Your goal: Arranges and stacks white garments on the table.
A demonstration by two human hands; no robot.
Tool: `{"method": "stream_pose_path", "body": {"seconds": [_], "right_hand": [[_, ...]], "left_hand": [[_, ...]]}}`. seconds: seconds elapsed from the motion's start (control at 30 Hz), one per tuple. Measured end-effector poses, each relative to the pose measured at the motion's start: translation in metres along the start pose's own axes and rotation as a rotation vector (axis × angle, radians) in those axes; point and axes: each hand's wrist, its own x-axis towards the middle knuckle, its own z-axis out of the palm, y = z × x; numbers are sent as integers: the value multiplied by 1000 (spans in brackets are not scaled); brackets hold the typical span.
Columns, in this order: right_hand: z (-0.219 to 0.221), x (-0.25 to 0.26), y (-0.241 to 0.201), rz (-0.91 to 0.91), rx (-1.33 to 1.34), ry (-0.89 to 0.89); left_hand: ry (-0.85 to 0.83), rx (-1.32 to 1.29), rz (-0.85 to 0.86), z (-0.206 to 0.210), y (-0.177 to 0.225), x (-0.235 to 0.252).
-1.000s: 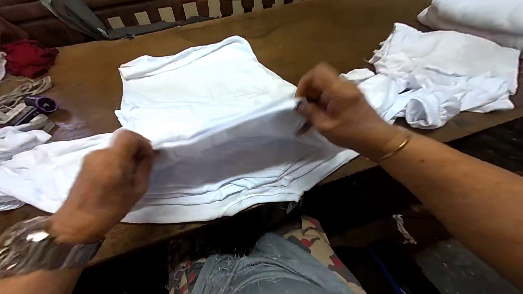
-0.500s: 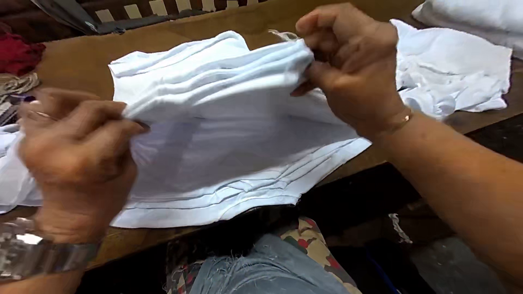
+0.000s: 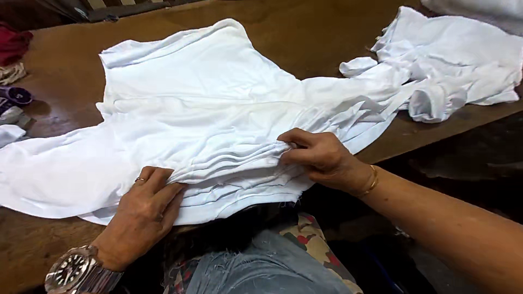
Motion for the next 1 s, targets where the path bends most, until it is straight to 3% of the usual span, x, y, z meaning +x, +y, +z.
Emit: {"method": "stream_pose_path", "body": {"seconds": [0.17, 0.37, 0.6, 0.83, 1.0], "right_hand": [[-2, -4, -8, 12, -74, -158], [4, 1, -11, 7, -223, -161], [-7, 12, 1, 127, -50, -53], [-1, 8, -6, -85, -287, -198], [-7, 23, -8, -202, -420, -151]], "left_hand": [[1, -25, -29, -1, -1, -1], [-1, 53, -5, 2, -2, 5], [29, 36, -26, -2, -5, 9], [4, 128, 81, -2, -8, 7], [-5, 167, 122, -20, -18, 21]]}}
